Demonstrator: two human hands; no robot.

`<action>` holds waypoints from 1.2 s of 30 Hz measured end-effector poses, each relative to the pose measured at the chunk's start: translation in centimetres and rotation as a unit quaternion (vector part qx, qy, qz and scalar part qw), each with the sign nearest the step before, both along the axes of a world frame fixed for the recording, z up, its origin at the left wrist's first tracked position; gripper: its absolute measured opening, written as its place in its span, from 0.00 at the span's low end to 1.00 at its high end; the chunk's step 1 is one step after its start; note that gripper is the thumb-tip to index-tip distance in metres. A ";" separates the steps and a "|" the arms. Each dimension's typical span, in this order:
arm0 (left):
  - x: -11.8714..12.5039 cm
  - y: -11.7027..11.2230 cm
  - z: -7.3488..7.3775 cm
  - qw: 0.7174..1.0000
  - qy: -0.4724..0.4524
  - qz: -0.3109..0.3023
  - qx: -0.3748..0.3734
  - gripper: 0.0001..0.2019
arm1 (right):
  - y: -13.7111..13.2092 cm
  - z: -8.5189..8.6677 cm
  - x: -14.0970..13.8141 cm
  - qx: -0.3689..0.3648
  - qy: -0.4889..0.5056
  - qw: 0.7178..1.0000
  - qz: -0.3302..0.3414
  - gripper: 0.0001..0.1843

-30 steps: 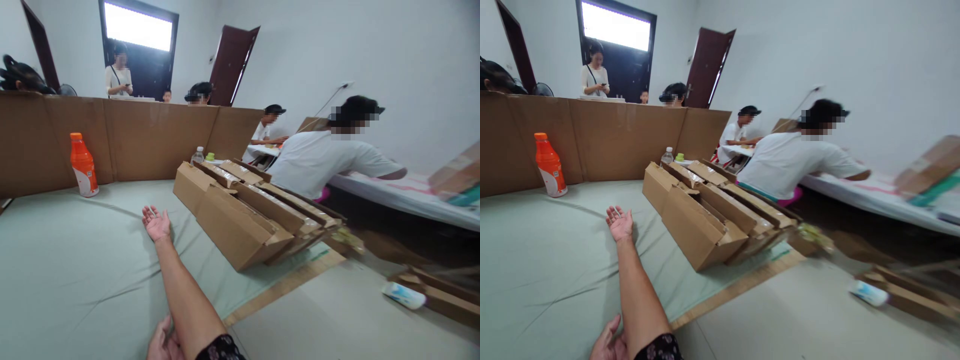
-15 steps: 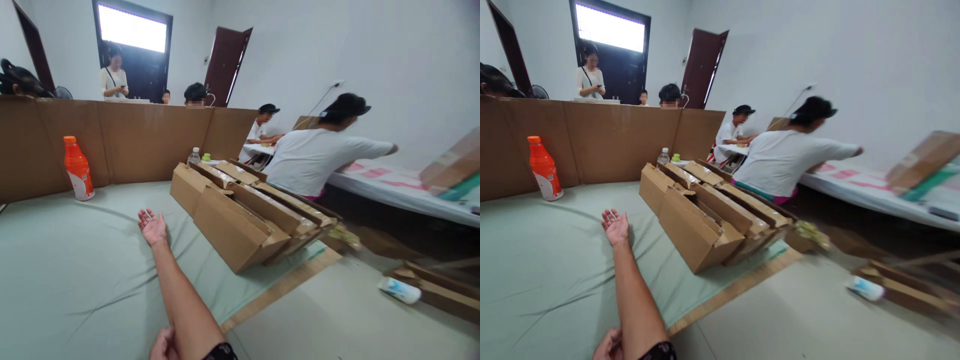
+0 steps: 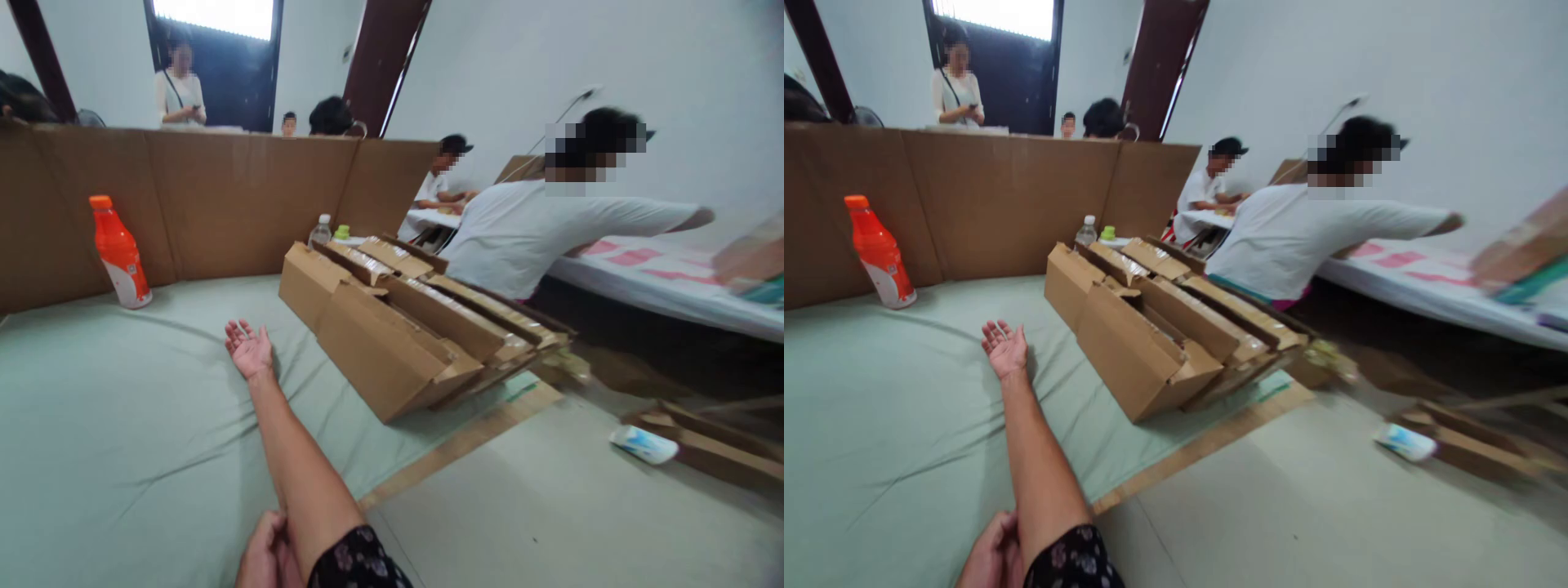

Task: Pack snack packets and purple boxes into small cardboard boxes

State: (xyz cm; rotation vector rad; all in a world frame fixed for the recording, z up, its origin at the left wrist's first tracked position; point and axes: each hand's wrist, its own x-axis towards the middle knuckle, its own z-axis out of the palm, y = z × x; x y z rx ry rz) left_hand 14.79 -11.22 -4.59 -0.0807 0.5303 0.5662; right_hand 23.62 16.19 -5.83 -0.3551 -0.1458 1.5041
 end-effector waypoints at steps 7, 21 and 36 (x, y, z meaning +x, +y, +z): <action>-0.7 -1.8 2.1 0.996 0.048 0.039 -0.064 0.29 | -0.8 -0.8 1.1 -0.015 0.034 0.999 -0.024 0.30; -0.6 -2.2 2.6 0.998 0.040 0.034 -0.042 0.32 | -1.4 -0.8 1.6 -0.002 0.036 0.999 -0.024 0.31; 0.3 -2.5 1.9 0.995 0.038 0.052 -0.076 0.21 | -3.5 -0.3 1.0 -0.058 0.074 0.995 -0.030 0.22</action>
